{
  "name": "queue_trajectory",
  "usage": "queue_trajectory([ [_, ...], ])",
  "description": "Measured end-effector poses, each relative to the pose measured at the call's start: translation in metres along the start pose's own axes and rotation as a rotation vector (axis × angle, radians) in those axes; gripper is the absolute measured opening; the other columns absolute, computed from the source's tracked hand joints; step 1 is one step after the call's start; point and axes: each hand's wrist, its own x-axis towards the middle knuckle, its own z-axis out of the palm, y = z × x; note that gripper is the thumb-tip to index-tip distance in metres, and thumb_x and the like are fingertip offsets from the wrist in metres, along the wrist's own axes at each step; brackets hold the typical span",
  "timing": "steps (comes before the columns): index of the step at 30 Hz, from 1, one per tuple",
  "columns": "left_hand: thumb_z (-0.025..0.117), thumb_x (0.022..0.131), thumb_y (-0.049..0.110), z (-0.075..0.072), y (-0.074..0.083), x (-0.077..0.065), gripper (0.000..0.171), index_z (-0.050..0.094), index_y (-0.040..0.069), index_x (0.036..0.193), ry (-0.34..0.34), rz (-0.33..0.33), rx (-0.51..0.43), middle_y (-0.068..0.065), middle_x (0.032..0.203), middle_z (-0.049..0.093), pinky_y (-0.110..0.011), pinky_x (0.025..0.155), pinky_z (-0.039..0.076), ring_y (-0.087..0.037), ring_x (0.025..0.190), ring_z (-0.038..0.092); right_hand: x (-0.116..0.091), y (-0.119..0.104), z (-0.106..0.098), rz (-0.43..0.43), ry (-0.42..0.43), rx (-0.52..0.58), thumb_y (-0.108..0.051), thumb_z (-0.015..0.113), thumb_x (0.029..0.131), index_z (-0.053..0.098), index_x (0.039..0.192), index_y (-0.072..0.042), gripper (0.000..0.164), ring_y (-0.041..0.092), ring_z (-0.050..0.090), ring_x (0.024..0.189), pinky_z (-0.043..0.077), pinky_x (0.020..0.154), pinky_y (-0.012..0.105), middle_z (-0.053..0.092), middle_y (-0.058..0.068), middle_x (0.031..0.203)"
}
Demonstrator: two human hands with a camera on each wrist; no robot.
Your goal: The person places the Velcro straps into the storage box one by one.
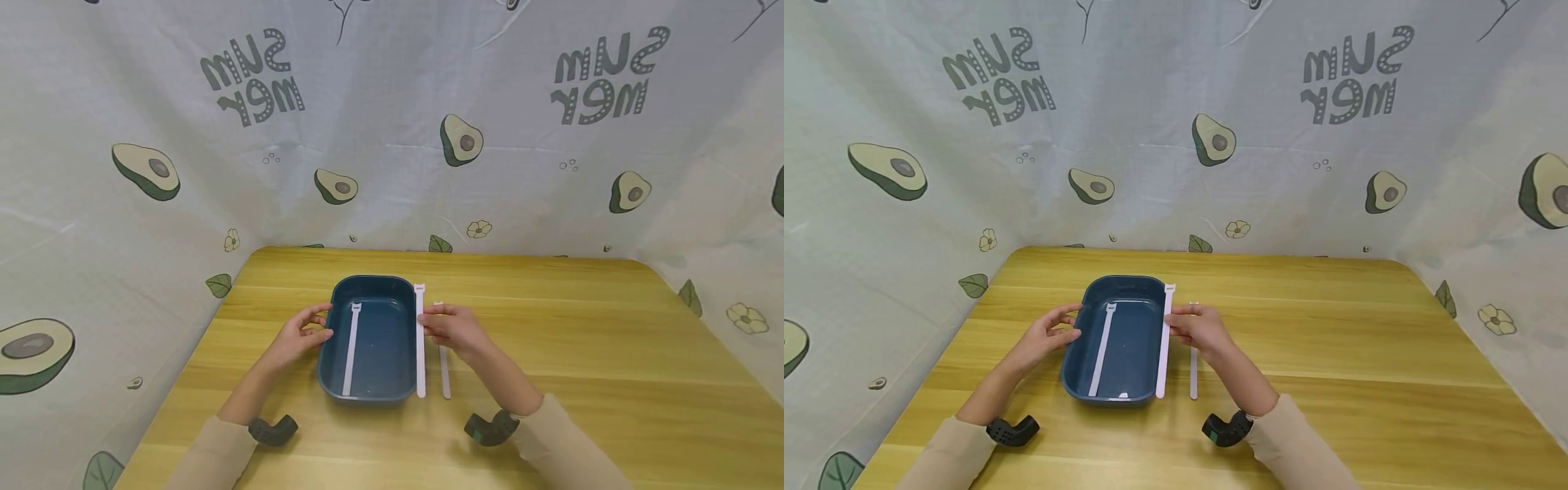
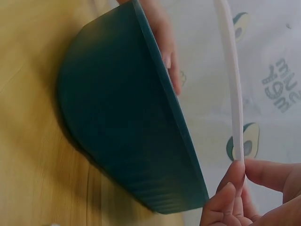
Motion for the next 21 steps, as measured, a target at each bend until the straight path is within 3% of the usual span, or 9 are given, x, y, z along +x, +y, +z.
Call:
queue_trajectory([
  [21, 0.067, 0.092, 0.007, 0.000, 0.002, 0.000, 0.055, 0.044, -0.002, 0.141, -0.004, 0.003, -0.003, -0.018, 0.107, 0.049, -0.023, 0.074, 0.053, -0.020, 0.073, 0.056, 0.005, -0.004, 0.052, -0.006, -0.090, -0.015, -0.004, 0.067, 0.091, 0.062, 0.105, 0.006, 0.018, 0.013, 0.060, 0.065, 0.051, 0.061, 0.021, 0.065, 0.005, 0.078],
])
